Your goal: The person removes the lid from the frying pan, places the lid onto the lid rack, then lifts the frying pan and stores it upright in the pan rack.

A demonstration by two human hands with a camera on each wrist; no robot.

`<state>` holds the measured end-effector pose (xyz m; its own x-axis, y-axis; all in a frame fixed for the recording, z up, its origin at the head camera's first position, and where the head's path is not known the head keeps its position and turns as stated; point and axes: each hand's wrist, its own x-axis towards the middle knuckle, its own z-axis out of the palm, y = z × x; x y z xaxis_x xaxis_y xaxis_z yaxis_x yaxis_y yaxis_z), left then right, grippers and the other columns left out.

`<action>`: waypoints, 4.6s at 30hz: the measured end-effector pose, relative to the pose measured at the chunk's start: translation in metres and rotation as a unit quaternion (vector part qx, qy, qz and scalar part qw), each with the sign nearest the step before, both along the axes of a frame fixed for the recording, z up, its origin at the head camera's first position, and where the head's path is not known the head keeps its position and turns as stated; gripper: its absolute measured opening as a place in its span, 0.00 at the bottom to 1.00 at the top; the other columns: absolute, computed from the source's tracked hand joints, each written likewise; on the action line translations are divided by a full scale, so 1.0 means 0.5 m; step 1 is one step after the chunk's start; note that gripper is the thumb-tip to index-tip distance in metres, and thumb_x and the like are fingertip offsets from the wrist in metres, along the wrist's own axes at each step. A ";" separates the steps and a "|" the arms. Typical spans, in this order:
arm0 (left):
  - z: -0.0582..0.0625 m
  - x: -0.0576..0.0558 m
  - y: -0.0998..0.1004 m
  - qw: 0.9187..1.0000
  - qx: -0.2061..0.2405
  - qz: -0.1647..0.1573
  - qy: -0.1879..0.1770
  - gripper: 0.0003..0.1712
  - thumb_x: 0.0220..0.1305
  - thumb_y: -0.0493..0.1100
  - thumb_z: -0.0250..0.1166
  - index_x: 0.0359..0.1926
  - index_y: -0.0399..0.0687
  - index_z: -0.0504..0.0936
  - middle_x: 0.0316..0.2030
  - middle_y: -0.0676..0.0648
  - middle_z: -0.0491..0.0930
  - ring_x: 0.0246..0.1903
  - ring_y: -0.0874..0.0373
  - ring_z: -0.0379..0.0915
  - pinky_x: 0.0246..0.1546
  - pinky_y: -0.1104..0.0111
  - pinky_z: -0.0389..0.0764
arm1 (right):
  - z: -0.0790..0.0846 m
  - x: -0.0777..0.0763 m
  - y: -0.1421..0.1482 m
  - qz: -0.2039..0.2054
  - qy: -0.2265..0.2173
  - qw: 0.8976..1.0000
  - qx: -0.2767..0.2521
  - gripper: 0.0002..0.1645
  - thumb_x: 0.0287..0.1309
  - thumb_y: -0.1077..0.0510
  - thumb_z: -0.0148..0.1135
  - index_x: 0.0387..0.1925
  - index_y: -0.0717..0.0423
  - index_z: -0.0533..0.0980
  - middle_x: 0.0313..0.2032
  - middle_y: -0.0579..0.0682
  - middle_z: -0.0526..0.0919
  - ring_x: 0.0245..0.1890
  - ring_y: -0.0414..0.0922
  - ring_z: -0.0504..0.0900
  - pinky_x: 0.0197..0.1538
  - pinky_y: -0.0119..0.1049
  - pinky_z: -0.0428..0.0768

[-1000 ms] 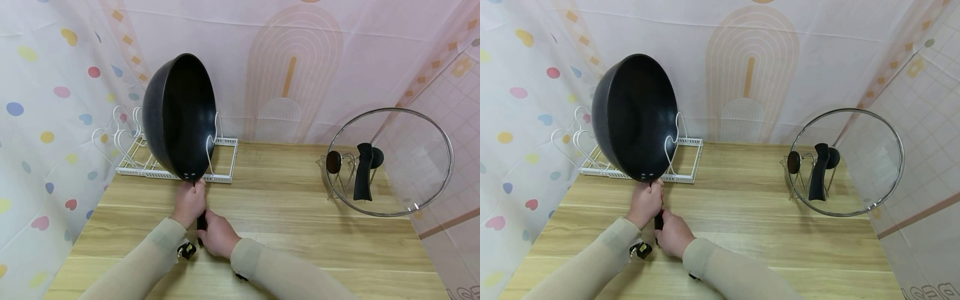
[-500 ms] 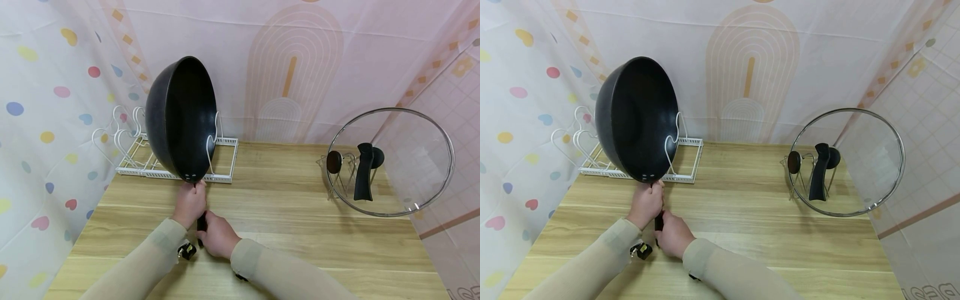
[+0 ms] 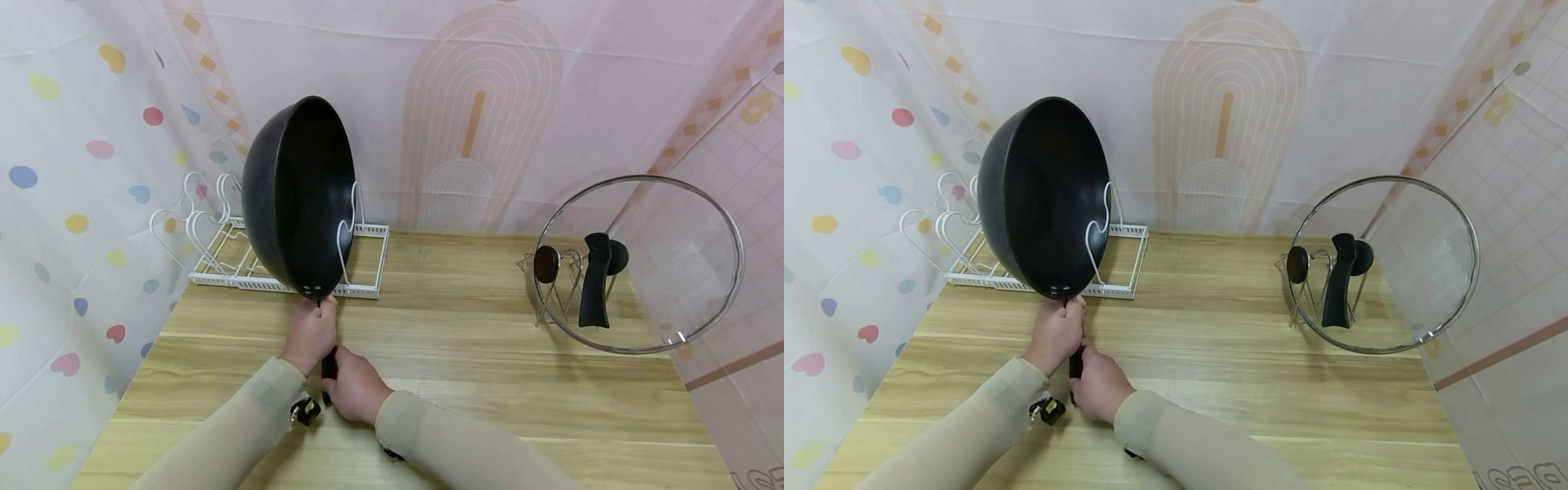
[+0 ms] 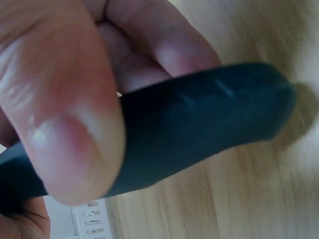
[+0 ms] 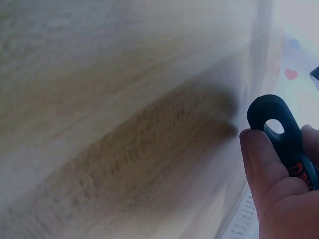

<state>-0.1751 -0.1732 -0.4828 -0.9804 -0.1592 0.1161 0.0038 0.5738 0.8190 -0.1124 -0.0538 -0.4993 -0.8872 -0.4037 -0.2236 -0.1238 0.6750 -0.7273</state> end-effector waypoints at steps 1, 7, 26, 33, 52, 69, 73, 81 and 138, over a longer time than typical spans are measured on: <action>0.000 0.000 0.000 1.000 -0.001 0.001 0.001 0.24 0.80 0.43 0.44 0.25 0.44 0.76 0.17 0.50 0.70 0.18 0.54 0.64 0.27 0.63 0.70 | 0.000 0.000 0.000 0.000 -0.002 1.000 0.000 0.28 0.70 0.53 0.68 0.66 0.56 0.72 0.58 0.53 0.86 0.59 0.43 0.84 0.60 0.36 0.82; -0.003 0.000 0.002 1.000 0.005 0.004 -0.002 0.24 0.80 0.43 0.44 0.23 0.47 0.72 0.15 0.52 0.68 0.17 0.55 0.63 0.25 0.63 0.69 | 0.000 0.001 -0.001 0.001 -0.005 1.000 -0.002 0.27 0.70 0.53 0.68 0.65 0.56 0.72 0.57 0.53 0.86 0.59 0.43 0.84 0.60 0.36 0.82; -0.013 0.000 0.001 1.000 -0.003 0.011 -0.005 0.24 0.78 0.42 0.46 0.20 0.48 0.70 0.17 0.48 0.71 0.20 0.51 0.67 0.27 0.62 0.71 | -0.004 0.002 -0.003 0.005 -0.007 1.000 0.009 0.22 0.69 0.53 0.69 0.60 0.54 0.74 0.50 0.51 0.88 0.53 0.41 0.85 0.56 0.34 0.83; -0.014 0.000 0.001 1.000 -0.010 0.009 -0.011 0.24 0.78 0.43 0.45 0.20 0.48 0.67 0.19 0.48 0.64 0.21 0.51 0.62 0.28 0.62 0.70 | -0.002 0.002 -0.002 0.005 -0.013 1.000 0.015 0.24 0.69 0.52 0.69 0.61 0.54 0.74 0.48 0.49 0.87 0.51 0.40 0.85 0.56 0.34 0.82; -0.021 0.002 0.004 1.000 -0.022 0.014 -0.013 0.21 0.78 0.42 0.47 0.23 0.46 0.68 0.23 0.45 0.67 0.27 0.47 0.66 0.36 0.51 0.78 | 0.002 0.007 -0.003 -0.001 -0.018 0.999 0.033 0.26 0.68 0.50 0.70 0.60 0.56 0.74 0.50 0.52 0.87 0.51 0.43 0.86 0.54 0.36 0.83; -0.027 0.004 0.001 0.999 -0.026 0.016 -0.029 0.20 0.77 0.45 0.46 0.26 0.45 0.70 0.25 0.42 0.69 0.30 0.43 0.68 0.40 0.48 0.79 | 0.002 0.013 -0.006 0.007 -0.014 0.999 0.043 0.27 0.67 0.49 0.71 0.59 0.59 0.74 0.48 0.54 0.87 0.46 0.42 0.86 0.50 0.34 0.83; -0.029 0.005 0.001 0.999 -0.022 0.015 -0.027 0.20 0.77 0.45 0.47 0.25 0.45 0.69 0.25 0.42 0.70 0.30 0.43 0.68 0.39 0.48 0.79 | 0.001 0.015 -0.006 0.006 -0.006 0.999 0.043 0.25 0.67 0.49 0.71 0.57 0.58 0.75 0.46 0.53 0.87 0.45 0.42 0.85 0.49 0.34 0.83; -0.030 0.008 0.002 0.999 -0.016 0.019 -0.024 0.19 0.75 0.44 0.48 0.24 0.45 0.68 0.24 0.43 0.69 0.28 0.45 0.67 0.36 0.51 0.77 | 0.000 0.019 -0.004 0.006 -0.003 0.999 0.038 0.23 0.66 0.50 0.71 0.54 0.58 0.76 0.44 0.53 0.87 0.44 0.42 0.85 0.49 0.34 0.83; -0.035 0.005 -0.002 0.998 -0.024 0.016 -0.060 0.18 0.76 0.46 0.46 0.29 0.42 0.71 0.30 0.37 0.74 0.32 0.43 0.69 0.43 0.47 0.79 | -0.006 0.022 -0.015 -0.008 -0.023 0.998 0.060 0.30 0.67 0.48 0.71 0.61 0.59 0.73 0.52 0.56 0.87 0.54 0.44 0.86 0.55 0.36 0.84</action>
